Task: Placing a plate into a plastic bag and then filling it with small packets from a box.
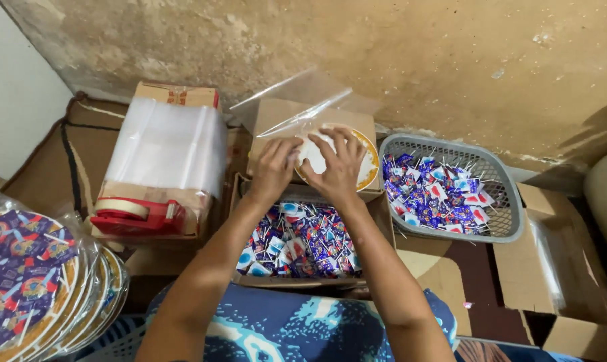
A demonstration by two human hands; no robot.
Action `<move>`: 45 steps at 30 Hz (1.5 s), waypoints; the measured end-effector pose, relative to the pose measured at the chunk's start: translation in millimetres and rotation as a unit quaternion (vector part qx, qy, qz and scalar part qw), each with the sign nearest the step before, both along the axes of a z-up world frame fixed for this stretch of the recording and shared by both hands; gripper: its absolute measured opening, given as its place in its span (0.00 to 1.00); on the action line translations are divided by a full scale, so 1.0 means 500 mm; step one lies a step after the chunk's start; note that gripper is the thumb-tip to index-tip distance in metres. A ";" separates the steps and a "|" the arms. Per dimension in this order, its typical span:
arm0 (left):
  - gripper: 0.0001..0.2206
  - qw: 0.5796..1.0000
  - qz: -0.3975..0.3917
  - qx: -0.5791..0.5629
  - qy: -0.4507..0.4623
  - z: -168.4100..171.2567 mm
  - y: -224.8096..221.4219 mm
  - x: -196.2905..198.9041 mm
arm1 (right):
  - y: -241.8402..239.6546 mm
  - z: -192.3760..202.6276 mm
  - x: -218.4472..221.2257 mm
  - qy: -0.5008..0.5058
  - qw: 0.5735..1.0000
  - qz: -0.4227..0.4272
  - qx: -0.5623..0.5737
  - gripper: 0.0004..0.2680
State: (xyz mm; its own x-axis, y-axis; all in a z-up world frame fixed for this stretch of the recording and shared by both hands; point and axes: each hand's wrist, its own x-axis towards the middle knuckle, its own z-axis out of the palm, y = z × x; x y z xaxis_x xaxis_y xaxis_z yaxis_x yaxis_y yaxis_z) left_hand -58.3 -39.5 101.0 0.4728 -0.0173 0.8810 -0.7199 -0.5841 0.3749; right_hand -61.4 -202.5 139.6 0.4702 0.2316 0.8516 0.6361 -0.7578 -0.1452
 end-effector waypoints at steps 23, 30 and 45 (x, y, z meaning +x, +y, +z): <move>0.09 0.997 0.054 -0.013 0.052 0.126 0.073 0.174 | -0.243 0.019 0.325 0.238 0.951 -0.143 0.136 0.06; 0.07 0.978 0.113 -0.085 -0.154 0.287 0.018 0.103 | -0.222 0.152 0.211 0.093 0.962 0.002 0.257 0.18; 0.13 0.726 0.121 -0.530 0.420 -0.250 -0.029 0.350 | -0.297 -0.268 0.360 0.463 0.732 -0.110 0.488 0.10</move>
State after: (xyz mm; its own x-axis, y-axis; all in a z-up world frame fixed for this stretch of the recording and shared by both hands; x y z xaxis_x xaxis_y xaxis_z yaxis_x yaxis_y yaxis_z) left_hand 116.5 -54.0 -24.1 0.7268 0.6346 -0.2629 0.0984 0.2825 0.9542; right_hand 118.6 -351.2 5.4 0.8849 -0.4423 -0.1459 -0.1987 -0.0752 -0.9772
